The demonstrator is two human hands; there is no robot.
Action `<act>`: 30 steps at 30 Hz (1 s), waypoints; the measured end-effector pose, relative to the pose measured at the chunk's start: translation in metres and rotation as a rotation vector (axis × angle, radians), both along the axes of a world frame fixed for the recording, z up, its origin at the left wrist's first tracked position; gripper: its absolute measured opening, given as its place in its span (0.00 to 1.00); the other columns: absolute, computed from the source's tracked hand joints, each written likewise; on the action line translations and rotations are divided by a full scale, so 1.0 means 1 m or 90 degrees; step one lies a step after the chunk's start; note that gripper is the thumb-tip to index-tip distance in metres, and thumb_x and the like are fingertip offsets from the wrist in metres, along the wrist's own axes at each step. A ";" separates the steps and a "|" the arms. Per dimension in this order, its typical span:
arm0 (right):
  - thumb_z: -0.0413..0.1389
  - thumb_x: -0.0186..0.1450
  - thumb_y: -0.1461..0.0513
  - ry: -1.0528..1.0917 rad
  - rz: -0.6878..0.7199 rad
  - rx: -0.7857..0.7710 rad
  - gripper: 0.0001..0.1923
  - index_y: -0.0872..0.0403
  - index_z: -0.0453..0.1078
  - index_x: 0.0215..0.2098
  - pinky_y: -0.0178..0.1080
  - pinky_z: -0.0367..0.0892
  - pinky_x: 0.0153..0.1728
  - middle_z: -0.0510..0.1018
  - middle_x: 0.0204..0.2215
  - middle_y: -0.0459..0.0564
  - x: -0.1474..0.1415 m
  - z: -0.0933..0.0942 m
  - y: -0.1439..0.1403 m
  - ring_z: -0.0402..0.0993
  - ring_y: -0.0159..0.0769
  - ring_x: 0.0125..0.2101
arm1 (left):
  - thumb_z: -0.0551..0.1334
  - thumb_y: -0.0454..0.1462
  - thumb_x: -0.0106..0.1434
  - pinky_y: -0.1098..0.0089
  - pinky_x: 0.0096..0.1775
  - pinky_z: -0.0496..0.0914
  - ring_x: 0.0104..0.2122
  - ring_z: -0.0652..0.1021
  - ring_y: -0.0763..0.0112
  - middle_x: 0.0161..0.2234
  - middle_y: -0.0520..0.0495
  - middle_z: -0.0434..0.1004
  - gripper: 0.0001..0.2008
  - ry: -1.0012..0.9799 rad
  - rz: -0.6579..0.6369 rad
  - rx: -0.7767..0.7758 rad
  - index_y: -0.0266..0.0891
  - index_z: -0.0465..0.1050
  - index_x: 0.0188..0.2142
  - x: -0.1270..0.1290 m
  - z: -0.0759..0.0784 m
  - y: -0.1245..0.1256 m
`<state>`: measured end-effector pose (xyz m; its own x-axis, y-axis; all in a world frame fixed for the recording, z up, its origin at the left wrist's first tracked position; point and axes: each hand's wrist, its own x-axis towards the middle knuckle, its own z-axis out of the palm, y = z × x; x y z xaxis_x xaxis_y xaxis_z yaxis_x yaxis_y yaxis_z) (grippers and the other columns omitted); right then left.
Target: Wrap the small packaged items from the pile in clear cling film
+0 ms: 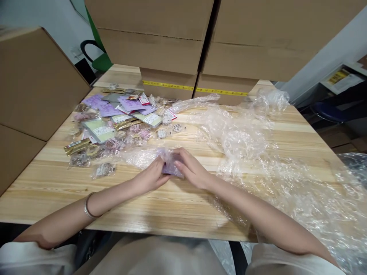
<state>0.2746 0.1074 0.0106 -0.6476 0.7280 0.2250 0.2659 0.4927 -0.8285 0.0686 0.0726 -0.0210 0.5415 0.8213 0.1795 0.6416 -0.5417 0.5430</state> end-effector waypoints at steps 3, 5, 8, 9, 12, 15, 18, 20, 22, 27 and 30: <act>0.41 0.73 0.49 -0.087 0.082 0.133 0.29 0.55 0.51 0.66 0.55 0.57 0.60 0.63 0.62 0.63 -0.003 -0.012 -0.001 0.59 0.48 0.62 | 0.61 0.37 0.65 0.52 0.54 0.70 0.55 0.72 0.53 0.52 0.34 0.70 0.20 -0.042 0.004 -0.030 0.36 0.60 0.55 -0.006 0.009 -0.002; 0.44 0.72 0.48 -0.175 0.116 0.226 0.33 0.56 0.48 0.69 0.58 0.50 0.64 0.55 0.67 0.63 -0.004 -0.021 -0.001 0.46 0.50 0.68 | 0.59 0.37 0.66 0.51 0.59 0.64 0.58 0.68 0.55 0.54 0.37 0.69 0.17 -0.039 0.016 0.003 0.37 0.63 0.53 -0.011 0.019 -0.011; 0.48 0.70 0.46 -0.269 0.117 0.314 0.35 0.55 0.51 0.69 0.61 0.44 0.65 0.49 0.69 0.61 -0.004 -0.030 0.000 0.35 0.52 0.70 | 0.56 0.37 0.68 0.56 0.55 0.67 0.53 0.72 0.58 0.48 0.40 0.72 0.09 -0.051 0.132 0.044 0.38 0.68 0.47 -0.025 0.037 -0.033; 0.49 0.69 0.46 -0.285 0.113 0.329 0.36 0.54 0.52 0.68 0.61 0.43 0.65 0.47 0.70 0.60 -0.004 -0.031 -0.001 0.33 0.52 0.70 | 0.54 0.37 0.69 0.60 0.49 0.71 0.47 0.75 0.61 0.42 0.42 0.74 0.08 -0.050 0.182 0.030 0.38 0.69 0.43 -0.032 0.042 -0.041; 0.51 0.68 0.45 -0.304 0.111 0.342 0.37 0.52 0.53 0.68 0.61 0.42 0.65 0.45 0.70 0.58 -0.004 -0.033 -0.001 0.30 0.52 0.70 | 0.50 0.39 0.71 0.68 0.31 0.68 0.27 0.74 0.69 0.25 0.50 0.70 0.17 0.035 0.268 -0.069 0.39 0.68 0.26 -0.058 0.050 -0.058; 0.51 0.68 0.46 -0.306 0.111 0.345 0.37 0.53 0.52 0.69 0.60 0.41 0.66 0.45 0.71 0.57 -0.003 -0.033 -0.002 0.29 0.51 0.70 | 0.49 0.41 0.72 0.65 0.32 0.67 0.28 0.74 0.65 0.25 0.48 0.72 0.21 0.174 0.283 -0.011 0.39 0.70 0.25 -0.080 0.045 -0.060; 0.50 0.69 0.47 -0.302 0.108 0.354 0.36 0.54 0.52 0.69 0.61 0.42 0.65 0.45 0.70 0.59 -0.003 -0.034 -0.003 0.28 0.51 0.70 | 0.49 0.41 0.72 0.59 0.42 0.69 0.39 0.74 0.57 0.35 0.43 0.75 0.17 0.235 0.234 0.089 0.37 0.74 0.38 -0.088 0.035 -0.052; 0.50 0.69 0.48 -0.300 0.105 0.358 0.35 0.55 0.52 0.69 0.61 0.42 0.65 0.45 0.70 0.59 -0.004 -0.035 -0.003 0.28 0.51 0.70 | 0.50 0.42 0.72 0.56 0.46 0.70 0.44 0.74 0.55 0.40 0.40 0.75 0.16 0.229 0.211 0.077 0.35 0.72 0.41 -0.083 0.030 -0.047; 0.50 0.70 0.49 -0.295 0.097 0.357 0.34 0.55 0.52 0.68 0.61 0.43 0.65 0.46 0.70 0.59 -0.004 -0.034 -0.003 0.28 0.50 0.70 | 0.51 0.44 0.72 0.53 0.49 0.70 0.50 0.72 0.51 0.47 0.33 0.73 0.18 0.201 0.204 0.053 0.31 0.68 0.49 -0.074 0.025 -0.044; 0.48 0.70 0.59 -0.278 0.086 0.362 0.26 0.56 0.59 0.65 0.61 0.47 0.65 0.57 0.67 0.60 -0.007 -0.034 -0.005 0.39 0.50 0.69 | 0.53 0.48 0.70 0.49 0.62 0.60 0.66 0.57 0.47 0.65 0.24 0.54 0.36 0.131 0.061 0.087 0.27 0.43 0.67 -0.043 0.021 -0.033; 0.48 0.71 0.59 -0.257 0.076 0.377 0.21 0.55 0.64 0.61 0.59 0.49 0.65 0.64 0.63 0.59 -0.006 -0.037 -0.005 0.50 0.48 0.67 | 0.54 0.50 0.69 0.49 0.65 0.52 0.69 0.48 0.50 0.69 0.28 0.46 0.39 0.138 -0.069 0.120 0.30 0.40 0.69 -0.029 0.021 -0.019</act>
<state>0.2682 0.1020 -0.0260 -0.8311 0.4767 0.2865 0.4105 0.8733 -0.2624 0.0400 0.0541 -0.0003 0.6659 0.7204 0.1941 0.6647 -0.6910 0.2841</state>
